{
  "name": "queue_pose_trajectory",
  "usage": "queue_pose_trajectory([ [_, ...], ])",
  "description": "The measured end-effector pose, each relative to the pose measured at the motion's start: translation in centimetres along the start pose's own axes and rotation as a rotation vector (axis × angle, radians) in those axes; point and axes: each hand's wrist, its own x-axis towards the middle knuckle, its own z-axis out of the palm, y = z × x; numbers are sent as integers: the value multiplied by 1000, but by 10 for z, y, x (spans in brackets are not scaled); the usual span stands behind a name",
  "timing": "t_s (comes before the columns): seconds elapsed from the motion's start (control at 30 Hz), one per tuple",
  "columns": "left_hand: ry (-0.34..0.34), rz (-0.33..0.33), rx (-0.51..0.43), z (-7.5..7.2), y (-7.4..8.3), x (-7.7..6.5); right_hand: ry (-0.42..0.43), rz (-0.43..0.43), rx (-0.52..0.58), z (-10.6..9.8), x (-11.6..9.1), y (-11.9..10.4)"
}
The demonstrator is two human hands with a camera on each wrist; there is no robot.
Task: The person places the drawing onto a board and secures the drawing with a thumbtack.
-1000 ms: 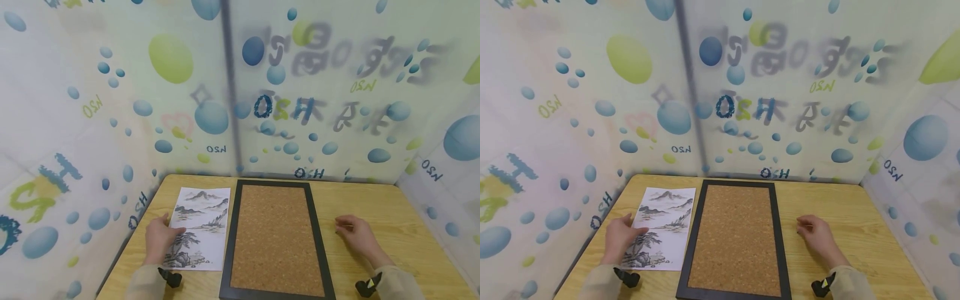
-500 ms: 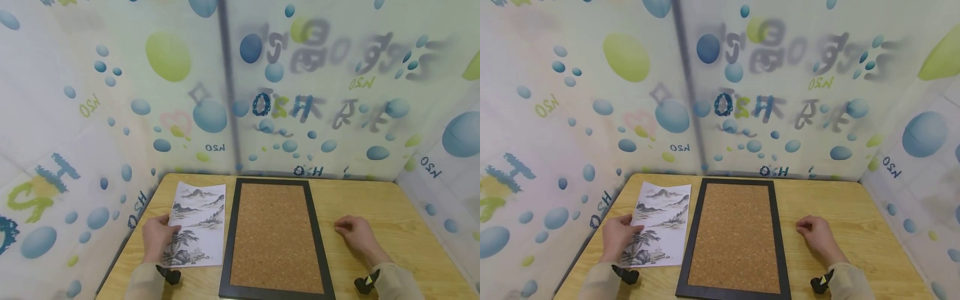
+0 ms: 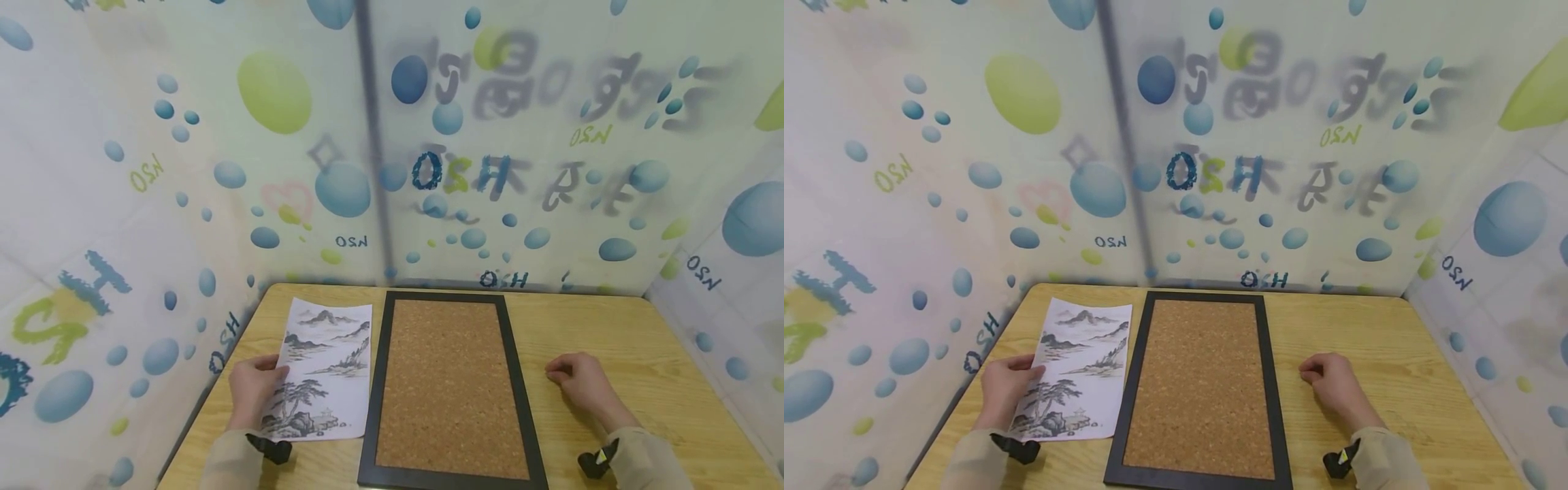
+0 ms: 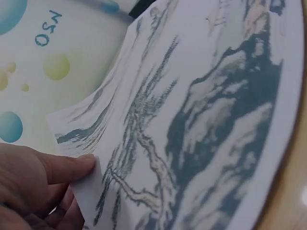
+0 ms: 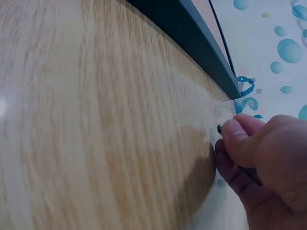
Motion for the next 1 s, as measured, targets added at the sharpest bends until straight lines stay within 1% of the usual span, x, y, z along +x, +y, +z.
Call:
queue_pose_trajectory([
  [0.13, -15, -28, -36, -2, -1, 3, 11, 23, 21, 0, -1, 0],
  [0.23, -38, -77, -91, -3, -1, 6, 27, 32, 31, 0, -2, -1],
  [0.37, -69, -129, -162, -6, -2, 9, 51, 20, 53, -2, -2, -4],
  [0.47, -82, -129, -165, -9, -2, 8, 66, 14, 68, -3, -2, -5],
  [0.57, -97, -143, -164, -12, -2, 7, 80, 15, 81, -4, -1, -5],
  [0.67, -115, -148, -189, -15, -2, 7, 92, 19, 106, -5, -1, -6],
  [0.9, -86, -147, -192, -20, 1, 8, 120, 9, 170, -8, -1, -12],
  [1.0, -81, -134, -203, -23, 3, 7, 137, 11, 194, -10, 0, -14],
])
